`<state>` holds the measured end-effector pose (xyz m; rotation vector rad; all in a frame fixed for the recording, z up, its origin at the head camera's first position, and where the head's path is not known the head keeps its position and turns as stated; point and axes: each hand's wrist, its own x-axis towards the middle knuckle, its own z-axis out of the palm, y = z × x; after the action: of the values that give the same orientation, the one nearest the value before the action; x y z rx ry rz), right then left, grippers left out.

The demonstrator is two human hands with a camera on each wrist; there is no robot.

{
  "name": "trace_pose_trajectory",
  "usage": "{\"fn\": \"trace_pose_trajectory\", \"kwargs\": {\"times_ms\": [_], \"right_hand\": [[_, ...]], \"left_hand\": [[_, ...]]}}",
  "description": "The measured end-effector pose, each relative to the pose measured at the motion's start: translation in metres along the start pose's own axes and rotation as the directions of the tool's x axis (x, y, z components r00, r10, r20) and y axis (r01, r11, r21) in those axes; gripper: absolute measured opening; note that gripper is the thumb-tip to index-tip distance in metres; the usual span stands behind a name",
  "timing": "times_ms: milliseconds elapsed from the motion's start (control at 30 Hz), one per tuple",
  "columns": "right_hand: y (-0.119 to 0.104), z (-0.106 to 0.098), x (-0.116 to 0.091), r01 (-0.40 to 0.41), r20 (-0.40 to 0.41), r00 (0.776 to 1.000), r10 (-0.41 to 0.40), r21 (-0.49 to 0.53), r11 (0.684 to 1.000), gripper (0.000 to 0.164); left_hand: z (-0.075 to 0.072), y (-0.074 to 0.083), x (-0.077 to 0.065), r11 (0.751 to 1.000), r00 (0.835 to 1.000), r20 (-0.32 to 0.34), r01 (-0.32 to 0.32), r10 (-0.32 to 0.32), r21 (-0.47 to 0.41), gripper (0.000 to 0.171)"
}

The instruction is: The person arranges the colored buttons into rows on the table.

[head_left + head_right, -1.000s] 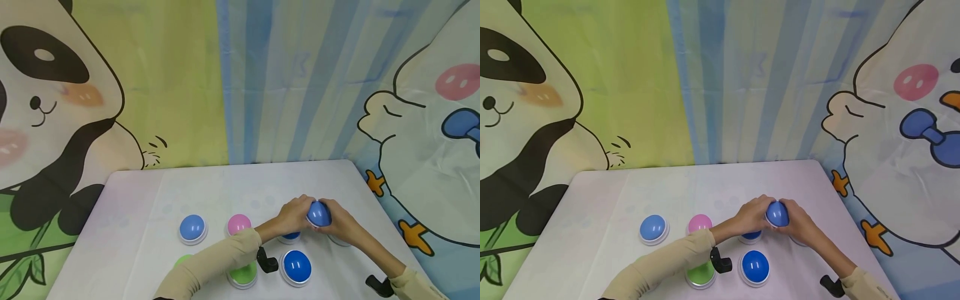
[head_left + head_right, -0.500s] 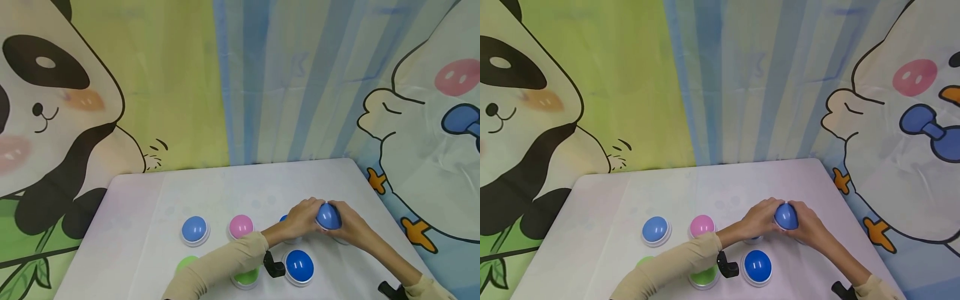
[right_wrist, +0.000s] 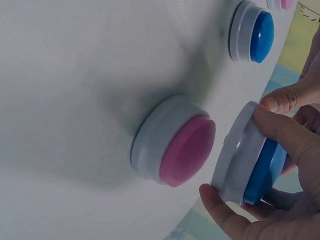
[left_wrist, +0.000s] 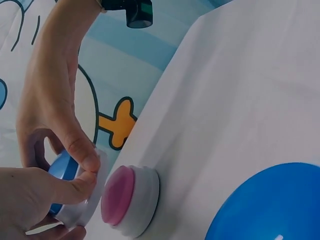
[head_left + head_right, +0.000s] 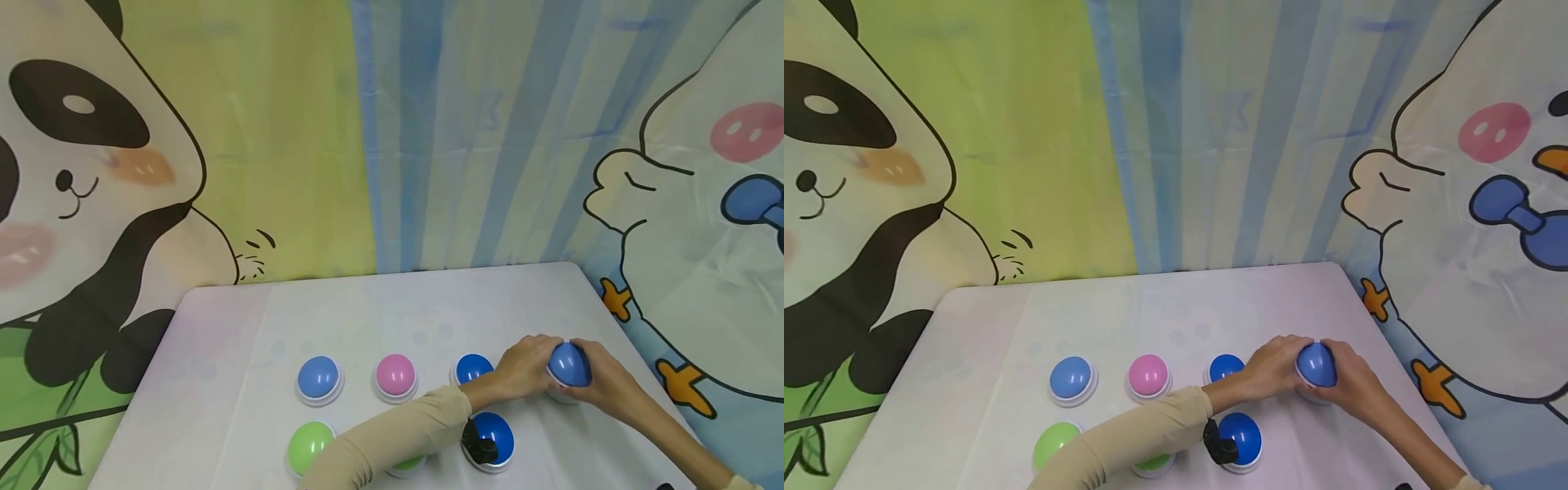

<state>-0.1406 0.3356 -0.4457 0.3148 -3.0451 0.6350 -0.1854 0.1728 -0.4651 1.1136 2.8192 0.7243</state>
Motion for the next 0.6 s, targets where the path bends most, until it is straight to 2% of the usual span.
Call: {"fn": "trace_pose_trajectory", "kwargs": {"times_ms": [200, 400, 600], "right_hand": [[0.001, 0.000, -0.009, -0.076, 0.062, 0.995, 0.076, -0.003, 0.997, 0.089], [-0.004, -0.002, -0.028, -0.105, 0.110, 0.988, 0.110, -0.047, 0.993, 0.092], [-0.005, 0.000, -0.046, -0.162, 0.175, 0.970, 0.171, -0.065, 0.985, 0.098]], "left_hand": [[0.005, 0.006, -0.004, 1.000, 0.999, 0.034, -0.017, 0.017, 0.011, 0.075], [0.009, 0.014, -0.015, 0.985, 0.988, 0.073, -0.141, 0.134, 0.099, 0.076], [0.012, 0.023, -0.026, 0.970, 0.971, 0.127, -0.217, 0.202, 0.112, 0.075]]}}
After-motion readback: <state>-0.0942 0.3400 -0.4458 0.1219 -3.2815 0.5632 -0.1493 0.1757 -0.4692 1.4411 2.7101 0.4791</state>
